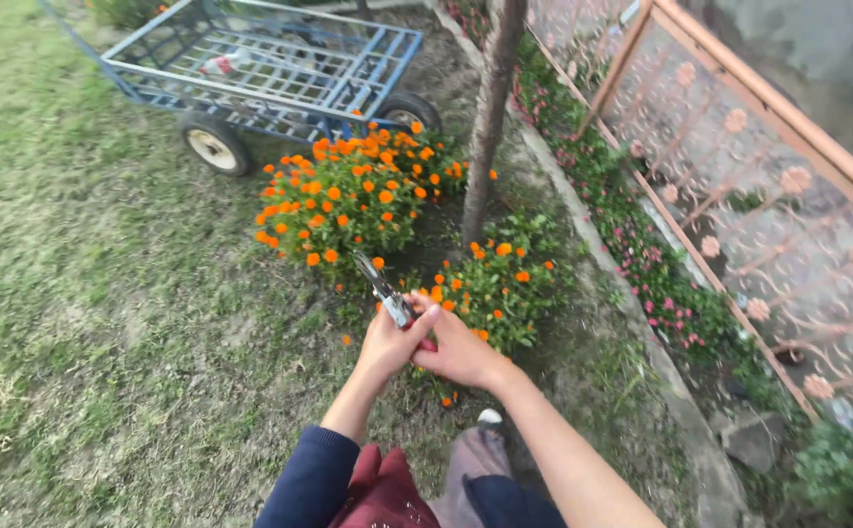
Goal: Trimming tree branches and cutting flowers using pruning shears in a garden
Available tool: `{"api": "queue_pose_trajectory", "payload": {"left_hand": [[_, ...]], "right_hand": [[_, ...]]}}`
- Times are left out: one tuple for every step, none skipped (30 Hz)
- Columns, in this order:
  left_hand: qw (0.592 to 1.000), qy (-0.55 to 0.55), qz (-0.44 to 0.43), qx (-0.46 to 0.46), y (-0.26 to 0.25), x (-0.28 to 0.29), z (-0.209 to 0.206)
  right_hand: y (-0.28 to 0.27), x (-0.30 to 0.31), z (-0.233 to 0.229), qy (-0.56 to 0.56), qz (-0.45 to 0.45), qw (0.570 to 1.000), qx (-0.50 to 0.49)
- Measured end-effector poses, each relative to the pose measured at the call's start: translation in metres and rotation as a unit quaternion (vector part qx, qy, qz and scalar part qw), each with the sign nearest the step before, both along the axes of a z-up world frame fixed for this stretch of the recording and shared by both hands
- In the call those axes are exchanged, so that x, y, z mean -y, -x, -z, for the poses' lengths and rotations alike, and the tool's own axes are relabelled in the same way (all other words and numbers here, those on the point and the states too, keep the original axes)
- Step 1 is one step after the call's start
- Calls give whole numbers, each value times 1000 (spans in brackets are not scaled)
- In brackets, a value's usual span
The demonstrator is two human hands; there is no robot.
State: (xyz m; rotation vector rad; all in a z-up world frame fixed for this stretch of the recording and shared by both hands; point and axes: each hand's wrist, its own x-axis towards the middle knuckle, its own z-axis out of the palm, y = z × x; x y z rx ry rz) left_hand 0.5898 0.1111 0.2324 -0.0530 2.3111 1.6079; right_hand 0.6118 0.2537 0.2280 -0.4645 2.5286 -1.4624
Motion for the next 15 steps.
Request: {"api": "queue_pose_trajectory", "payload": {"left_hand": [[1000, -9, -7, -3, 7, 9, 6], [1000, -18, -13, -6, 16, 17, 12], [999, -25, -22, -22, 16, 26, 5], [998, -56, -29, -13, 17, 34, -2], [996, -86, -35, -4, 18, 41, -8], [994, -94, -43, -21, 25, 54, -14], [990, -138, -26, -14, 30, 65, -18], [983, -182, -8, -7, 36, 75, -22], [982, -188, -7, -19, 43, 88, -15], [985, -167, -41, 15, 52, 100, -7], [986, -146, -70, 50, 62, 107, 3], [985, -154, -64, 40, 73, 114, 18], [994, -79, -70, 43, 85, 123, 34], [996, -4, -78, 44, 99, 132, 50], [997, -7, -73, 36, 118, 128, 63]], "right_hand": [[8, 7, 12, -9, 5, 999, -48], [18, 12, 24, -17, 9, 995, -96], [21, 24, 20, -23, -1, 993, -112], [24, 34, 17, -46, 26, 996, -69], [28, 44, 15, -69, 53, 996, -26], [38, 50, 14, -75, 45, 995, -43], [45, 54, 14, -51, 78, 996, 13], [54, 58, 14, -27, 111, 991, 69], [63, 59, 12, -32, 111, 992, 56], [72, 59, 11, -5, 138, 988, 71], [81, 54, 10, 23, 170, 981, 85], [97, 41, 8, 18, 175, 982, 72], [113, 32, 8, 1, 197, 977, 80], [130, 22, 7, -15, 219, 972, 87], [145, 7, -3, -16, 224, 971, 78]]}}
